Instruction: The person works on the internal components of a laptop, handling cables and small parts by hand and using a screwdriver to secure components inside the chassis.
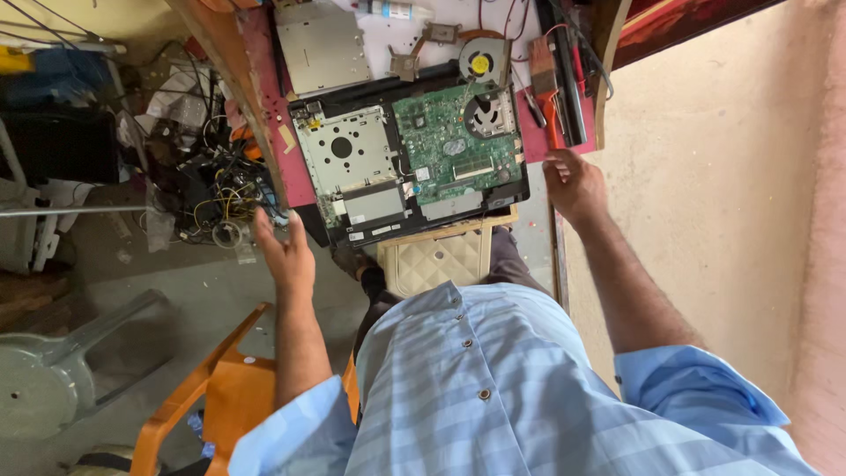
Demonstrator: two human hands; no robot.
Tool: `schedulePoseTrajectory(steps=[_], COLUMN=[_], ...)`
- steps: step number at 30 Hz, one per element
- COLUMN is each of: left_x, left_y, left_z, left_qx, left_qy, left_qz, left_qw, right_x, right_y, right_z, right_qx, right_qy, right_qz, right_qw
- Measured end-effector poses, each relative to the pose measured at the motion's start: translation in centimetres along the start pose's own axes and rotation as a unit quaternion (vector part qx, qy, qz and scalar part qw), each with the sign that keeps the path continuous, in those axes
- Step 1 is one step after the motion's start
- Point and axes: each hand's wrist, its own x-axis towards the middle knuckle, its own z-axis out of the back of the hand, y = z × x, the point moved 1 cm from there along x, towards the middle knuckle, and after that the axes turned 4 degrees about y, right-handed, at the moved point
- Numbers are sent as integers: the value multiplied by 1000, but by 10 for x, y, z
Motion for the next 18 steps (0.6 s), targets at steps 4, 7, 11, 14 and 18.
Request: schedulePoseTrajectory(steps=[4,7,11,14,18], left_x=[43,74,104,114,118], left_y=[-19,-26,-41,-50,-60], left_z=[-8,-10,-22,-29,-37], left_qx=[68,58,121,133,116], left_qy=[-45,-86,-107,-105,-105], left_qz=[15,86,137,137,145], left_qw=[997,991,977,976,977], right_x=[15,15,22,29,43], right_y=[-3,2,24,32,33], right_z=[-12,-14,-5,-12,-27], right_qx=[62,87,115,193,338], right_qy=[-48,-55,-79,-47,8], right_qz=[112,107,124,107,69], right_qw=[991,989,982,974,939])
